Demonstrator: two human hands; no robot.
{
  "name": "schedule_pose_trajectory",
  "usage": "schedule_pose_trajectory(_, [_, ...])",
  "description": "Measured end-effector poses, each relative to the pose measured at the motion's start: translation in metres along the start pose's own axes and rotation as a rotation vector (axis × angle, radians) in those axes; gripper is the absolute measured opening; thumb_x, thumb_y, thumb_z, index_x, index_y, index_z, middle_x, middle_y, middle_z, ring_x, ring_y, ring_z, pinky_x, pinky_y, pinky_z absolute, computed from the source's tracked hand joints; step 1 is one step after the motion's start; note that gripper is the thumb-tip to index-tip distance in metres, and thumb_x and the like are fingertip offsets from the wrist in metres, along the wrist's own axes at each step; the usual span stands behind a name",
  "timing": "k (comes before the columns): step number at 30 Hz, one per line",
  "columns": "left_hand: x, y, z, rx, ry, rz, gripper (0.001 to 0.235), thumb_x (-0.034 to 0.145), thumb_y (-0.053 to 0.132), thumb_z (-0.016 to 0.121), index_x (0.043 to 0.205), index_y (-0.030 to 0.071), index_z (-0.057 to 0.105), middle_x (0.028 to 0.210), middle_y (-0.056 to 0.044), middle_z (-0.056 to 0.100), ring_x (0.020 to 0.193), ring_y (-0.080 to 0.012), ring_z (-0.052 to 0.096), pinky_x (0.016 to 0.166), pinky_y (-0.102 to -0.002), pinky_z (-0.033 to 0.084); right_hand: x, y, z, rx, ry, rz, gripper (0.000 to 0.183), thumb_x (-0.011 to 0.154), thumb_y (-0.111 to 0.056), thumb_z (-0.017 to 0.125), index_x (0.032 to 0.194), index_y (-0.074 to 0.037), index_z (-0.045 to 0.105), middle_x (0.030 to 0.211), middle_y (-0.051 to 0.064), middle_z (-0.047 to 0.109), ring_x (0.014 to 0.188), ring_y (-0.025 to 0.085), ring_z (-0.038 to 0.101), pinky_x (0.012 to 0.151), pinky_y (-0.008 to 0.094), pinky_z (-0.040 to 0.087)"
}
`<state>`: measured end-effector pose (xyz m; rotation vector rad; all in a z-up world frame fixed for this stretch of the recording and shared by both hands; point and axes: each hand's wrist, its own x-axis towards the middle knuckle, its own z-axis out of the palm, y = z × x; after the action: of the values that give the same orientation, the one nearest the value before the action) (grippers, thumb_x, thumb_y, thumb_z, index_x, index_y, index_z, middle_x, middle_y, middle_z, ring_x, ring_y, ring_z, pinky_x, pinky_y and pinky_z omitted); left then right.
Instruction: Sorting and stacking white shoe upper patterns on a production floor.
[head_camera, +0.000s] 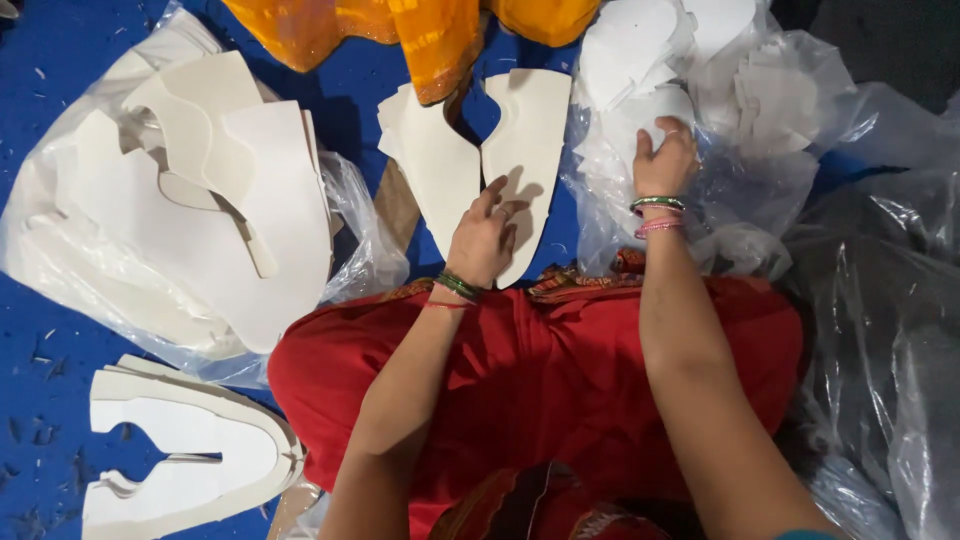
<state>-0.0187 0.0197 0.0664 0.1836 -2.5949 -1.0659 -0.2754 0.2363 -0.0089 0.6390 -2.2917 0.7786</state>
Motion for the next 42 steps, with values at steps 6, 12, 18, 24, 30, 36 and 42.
schedule_pose_trajectory(6, [-0.001,0.000,-0.002,-0.004,-0.026,-0.029,0.043,0.082,-0.001,0.066,0.122,0.013,0.071,0.149,-0.019,0.051,0.123,-0.0381,0.062,0.101,-0.045,0.052,-0.012,0.049,0.034,0.031,-0.190,0.360,0.017,0.098,-0.014,0.067,0.112,-0.007,0.075,0.115,0.014,0.073,0.106,0.032,0.068,0.096,0.041,0.053])
schedule_pose_trajectory(12, [-0.007,0.000,-0.001,0.037,0.003,-0.041,0.045,0.082,-0.001,0.065,0.123,0.014,0.072,0.148,-0.017,0.053,0.122,-0.0373,0.063,0.103,-0.044,0.053,0.010,0.106,-0.005,0.688,0.520,0.768,0.045,0.112,-0.025,0.043,0.150,-0.001,0.042,0.147,0.018,0.057,0.130,0.027,0.069,0.108,0.045,0.054])
schedule_pose_trajectory(18, [0.018,0.069,-0.047,-0.265,0.103,-0.102,0.054,0.084,0.004,0.067,0.137,0.008,0.060,0.154,-0.019,0.045,0.119,-0.0350,0.062,0.097,-0.041,0.054,0.002,0.034,-0.008,0.033,0.058,-0.099,0.033,0.112,-0.002,0.054,0.142,0.005,0.061,0.139,0.024,0.066,0.127,0.035,0.063,0.107,0.047,0.051])
schedule_pose_trajectory(24, [0.010,0.033,-0.040,0.031,0.139,0.028,0.043,0.081,0.018,0.085,0.118,0.005,0.069,0.115,-0.013,0.074,0.102,-0.0307,0.068,0.089,-0.046,0.052,0.015,-0.190,-0.097,0.602,-0.545,-0.111,0.018,0.106,0.000,0.061,0.122,-0.003,0.068,0.109,0.015,0.072,0.093,0.029,0.072,0.082,0.036,0.057])
schedule_pose_trajectory(30, [0.004,-0.017,-0.035,-0.927,0.262,-0.416,0.026,0.095,0.008,0.076,0.116,-0.005,0.067,0.090,-0.008,0.073,0.072,-0.0115,0.063,0.063,-0.028,0.051,-0.014,-0.172,-0.073,1.202,-0.573,0.738,0.026,0.109,-0.016,0.048,0.132,-0.007,0.055,0.109,0.006,0.074,0.095,0.014,0.073,0.081,0.028,0.062])
schedule_pose_trajectory(36, [0.003,-0.040,-0.017,-0.704,0.186,-0.248,0.035,0.086,0.009,0.081,0.116,-0.002,0.065,0.096,-0.003,0.075,0.083,-0.0076,0.070,0.072,-0.024,0.057,-0.084,-0.114,-0.012,1.188,-0.657,0.501,0.019,0.104,0.006,0.065,0.123,0.005,0.063,0.112,0.011,0.070,0.100,0.017,0.068,0.086,0.033,0.058])
schedule_pose_trajectory(42, [0.007,-0.042,-0.039,-0.792,0.217,-0.389,0.027,0.092,0.014,0.077,0.113,-0.002,0.071,0.083,-0.005,0.075,0.066,-0.0063,0.067,0.059,-0.026,0.056,-0.043,-0.174,-0.034,1.238,-0.653,0.647,0.021,0.101,0.004,0.062,0.121,0.002,0.061,0.107,0.009,0.074,0.089,0.015,0.073,0.073,0.029,0.065])
